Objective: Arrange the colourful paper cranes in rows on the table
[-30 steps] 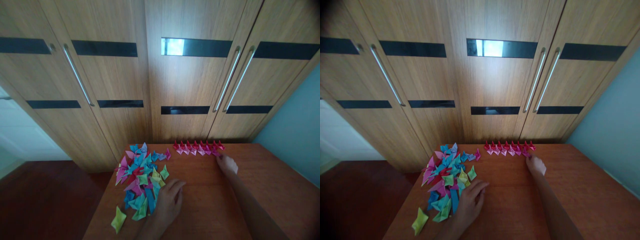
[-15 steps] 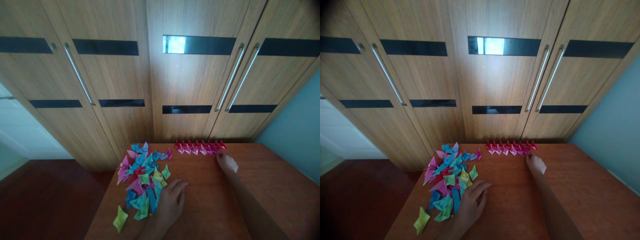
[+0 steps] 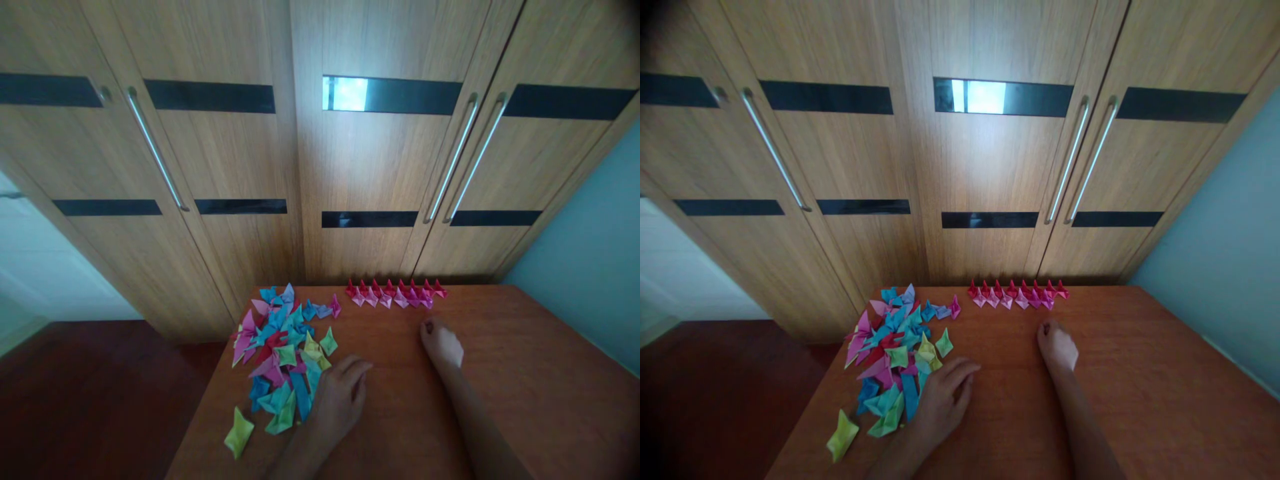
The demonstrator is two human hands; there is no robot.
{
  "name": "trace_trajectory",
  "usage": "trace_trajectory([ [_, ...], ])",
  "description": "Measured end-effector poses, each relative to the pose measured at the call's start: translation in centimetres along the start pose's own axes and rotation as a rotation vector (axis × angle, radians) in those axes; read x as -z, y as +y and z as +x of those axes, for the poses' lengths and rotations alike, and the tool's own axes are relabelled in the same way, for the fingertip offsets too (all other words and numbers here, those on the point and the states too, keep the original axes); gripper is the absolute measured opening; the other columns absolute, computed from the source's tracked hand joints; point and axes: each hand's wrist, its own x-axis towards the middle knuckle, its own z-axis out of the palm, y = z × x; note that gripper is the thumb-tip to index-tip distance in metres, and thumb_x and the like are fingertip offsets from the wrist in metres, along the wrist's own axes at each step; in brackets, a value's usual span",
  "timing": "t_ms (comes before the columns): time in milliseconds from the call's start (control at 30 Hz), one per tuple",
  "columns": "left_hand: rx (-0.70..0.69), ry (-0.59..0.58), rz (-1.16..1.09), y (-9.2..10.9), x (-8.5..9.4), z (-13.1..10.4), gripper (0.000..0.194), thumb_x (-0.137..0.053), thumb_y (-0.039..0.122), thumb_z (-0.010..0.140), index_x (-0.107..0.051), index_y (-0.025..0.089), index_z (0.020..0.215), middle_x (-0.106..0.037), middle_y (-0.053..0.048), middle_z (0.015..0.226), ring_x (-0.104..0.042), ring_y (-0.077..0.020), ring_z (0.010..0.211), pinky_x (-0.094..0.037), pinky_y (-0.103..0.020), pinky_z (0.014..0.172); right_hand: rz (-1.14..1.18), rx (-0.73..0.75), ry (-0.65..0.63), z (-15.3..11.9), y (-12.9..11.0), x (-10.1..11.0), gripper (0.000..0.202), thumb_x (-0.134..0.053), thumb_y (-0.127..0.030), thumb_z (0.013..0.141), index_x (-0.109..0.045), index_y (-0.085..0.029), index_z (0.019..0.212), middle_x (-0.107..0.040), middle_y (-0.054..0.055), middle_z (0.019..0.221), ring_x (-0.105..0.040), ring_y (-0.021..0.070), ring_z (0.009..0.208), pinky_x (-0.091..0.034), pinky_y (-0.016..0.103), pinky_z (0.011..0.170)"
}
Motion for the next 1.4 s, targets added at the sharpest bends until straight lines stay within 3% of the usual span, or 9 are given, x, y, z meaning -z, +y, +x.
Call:
trace_trajectory([
  [267, 0.061, -0.015, -0.031, 0.1, -0.1, 0.5, 0.031, -0.044, 0.007, 0.083, -0.063, 0.023, 0.102, -0.065, -0.003, 0.097, -0.061, -0.0145, 0.089, -0.049, -0.026, 0.08, 0.17, 0.286, 0.005, -6.5, -3.4, -0.9, 0.017, -0.044, -0.029, 0.085, -0.06, -0.024, 0.08, -0.064, 0.001, 0.08, -0.058, 0.0152, 0.072, -0.033, 0.022, 0.056],
  [433, 0.079, -0.022, -0.006, 0.5, 0.6, 0.8, 0.03, -0.043, 0.009, 0.084, -0.064, 0.023, 0.101, -0.065, -0.003, 0.099, -0.061, -0.0148, 0.091, -0.048, -0.026, 0.083, 0.259, 0.436, -0.026, -8.0, -4.0, -1.3, 0.014, -0.046, -0.024, 0.082, -0.059, -0.024, 0.076, -0.063, -0.001, 0.077, -0.057, 0.0144, 0.072, -0.037, 0.022, 0.062],
  [567, 0.162, -0.038, 0.154, 0.0, 2.8, 0.9, 0.029, -0.043, 0.014, 0.086, -0.064, 0.023, 0.104, -0.065, -0.005, 0.1, -0.061, -0.0168, 0.091, -0.047, -0.027, 0.082, 0.295, 0.432, -0.034, -7.8, -3.6, -1.3, 0.014, -0.046, -0.022, 0.08, -0.06, -0.024, 0.078, -0.062, -0.001, 0.074, -0.057, 0.0142, 0.069, -0.038, 0.022, 0.062],
  [733, 0.385, -0.071, 0.493, -1.4, 6.9, 0.1, 0.026, -0.043, 0.021, 0.087, -0.063, 0.022, 0.103, -0.065, -0.006, 0.101, -0.062, -0.0203, 0.091, -0.046, -0.03, 0.08, 0.317, 0.417, -0.029, -7.6, -3.4, -1.6, 0.013, -0.047, -0.023, 0.079, -0.06, -0.024, 0.077, -0.063, -0.001, 0.074, -0.057, 0.0146, 0.069, -0.038, 0.022, 0.061],
  [833, 0.492, -0.137, 0.653, -1.8, 8.3, -0.7, 0.026, -0.043, 0.024, 0.087, -0.062, 0.023, 0.106, -0.065, -0.007, 0.104, -0.062, -0.0225, 0.093, -0.046, -0.032, 0.078, 0.336, 0.421, -0.03, -7.6, -3.5, -1.7, 0.013, -0.048, -0.023, 0.079, -0.061, -0.024, 0.076, -0.063, -0.001, 0.073, -0.058, 0.0143, 0.069, -0.039, 0.021, 0.062],
  [1033, 0.512, -0.255, 0.715, -2.4, 7.9, -1.6, 0.033, -0.04, 0.018, 0.087, -0.058, 0.025, 0.114, -0.06, -0.008, 0.116, -0.06, -0.0221, 0.099, -0.047, -0.03, 0.073, 0.355, 0.421, -0.047, -7.6, -3.6, -1.2, 0.014, -0.047, -0.022, 0.079, -0.061, -0.024, 0.077, -0.064, -0.001, 0.074, -0.058, 0.0141, 0.068, -0.039, 0.021, 0.062],
  [1400, 0.499, -0.263, 0.747, -2.7, 7.2, -1.2, 0.029, -0.041, 0.02, 0.088, -0.059, 0.024, 0.111, -0.054, -0.007, 0.122, -0.056, -0.021, 0.104, -0.044, -0.031, 0.084, 0.37, 0.412, -0.057, -7.6, -3.7, -1.1, 0.014, -0.048, -0.02, 0.078, -0.061, -0.024, 0.075, -0.064, -0.002, 0.073, -0.057, 0.0128, 0.067, -0.038, 0.02, 0.061],
])
